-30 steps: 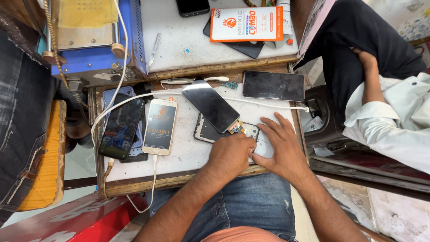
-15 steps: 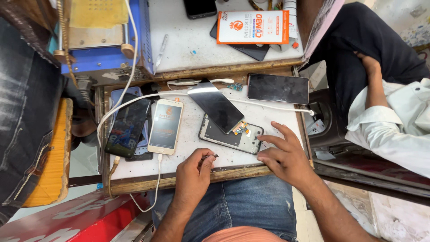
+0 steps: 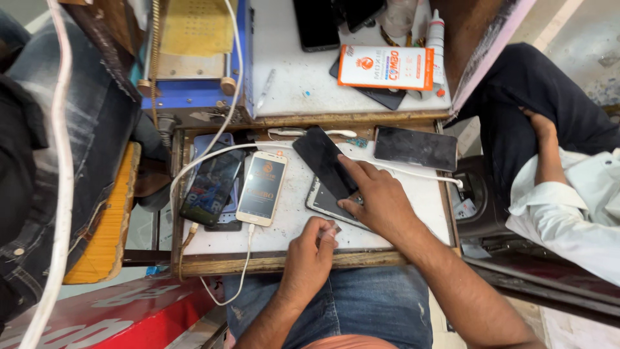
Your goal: The person assembles a smartphone by placing the screen onto the chassis and pressing it into place. They then connect a charging cable to the device and test it. Later, they disassemble another smartphone, removing the screen and placing it aside.
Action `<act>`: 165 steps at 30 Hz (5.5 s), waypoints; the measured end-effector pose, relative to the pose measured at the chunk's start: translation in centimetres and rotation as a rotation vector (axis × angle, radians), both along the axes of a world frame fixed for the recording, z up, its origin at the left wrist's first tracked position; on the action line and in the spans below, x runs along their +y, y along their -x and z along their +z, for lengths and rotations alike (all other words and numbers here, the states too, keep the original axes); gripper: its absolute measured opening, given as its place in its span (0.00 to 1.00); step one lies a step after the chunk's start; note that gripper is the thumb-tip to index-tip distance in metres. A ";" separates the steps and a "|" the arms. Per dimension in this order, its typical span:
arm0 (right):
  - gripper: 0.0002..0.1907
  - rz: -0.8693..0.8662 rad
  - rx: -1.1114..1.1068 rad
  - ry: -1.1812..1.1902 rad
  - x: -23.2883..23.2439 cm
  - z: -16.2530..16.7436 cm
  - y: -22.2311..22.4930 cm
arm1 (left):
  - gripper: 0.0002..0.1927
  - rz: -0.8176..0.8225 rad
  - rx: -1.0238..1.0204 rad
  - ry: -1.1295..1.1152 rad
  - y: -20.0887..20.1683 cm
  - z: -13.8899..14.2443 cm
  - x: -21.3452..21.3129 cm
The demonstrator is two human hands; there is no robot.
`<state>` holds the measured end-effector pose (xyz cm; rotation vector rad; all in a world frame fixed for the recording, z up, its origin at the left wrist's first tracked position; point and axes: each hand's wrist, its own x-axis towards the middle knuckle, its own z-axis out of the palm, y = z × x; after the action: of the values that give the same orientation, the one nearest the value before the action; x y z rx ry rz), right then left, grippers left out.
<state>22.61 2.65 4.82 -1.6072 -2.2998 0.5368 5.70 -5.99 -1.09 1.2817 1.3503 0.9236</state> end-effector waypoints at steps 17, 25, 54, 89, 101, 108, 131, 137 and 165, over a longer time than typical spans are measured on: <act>0.38 -0.378 0.894 0.435 -2.1 -3.1 -2.4 | 0.07 0.047 -0.498 0.061 -0.7 -2.3 -0.3; 0.23 -0.597 1.208 0.247 -9.1 -8.4 -0.5 | 0.09 0.204 -0.524 0.066 -2.2 -3.0 0.0; 0.19 -0.145 0.075 -0.276 -5.1 -3.6 -6.5 | 0.06 -0.207 0.442 -0.520 -5.0 0.1 9.9; 0.18 -0.159 0.087 -0.181 -5.4 -5.6 -7.4 | 0.05 -0.177 0.576 -0.366 -8.4 -0.1 11.2; 0.19 -0.163 0.085 -0.176 -5.5 -5.7 -7.5 | 0.05 -0.258 0.566 -0.362 -8.3 -0.3 11.2; 0.18 -0.164 0.097 -0.168 -5.5 -5.7 -7.5 | 0.05 -0.211 0.563 -0.353 -8.4 -0.2 11.1; 0.19 -0.170 0.149 -0.161 -5.7 -5.9 -7.5 | 0.08 -0.179 0.547 -0.456 -8.2 -1.2 11.2; 0.20 -0.160 0.118 -0.156 -5.6 -6.3 -7.6 | 0.07 -0.170 0.575 -0.436 -8.3 -1.1 11.2; 0.18 -0.168 0.136 -0.145 -5.5 -6.4 -7.8 | 0.04 -0.182 0.522 -0.435 -8.4 -0.5 10.4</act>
<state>30.44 -2.87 -1.57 -1.6221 -2.0339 0.4158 14.12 4.36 -1.60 2.0511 1.4304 0.8095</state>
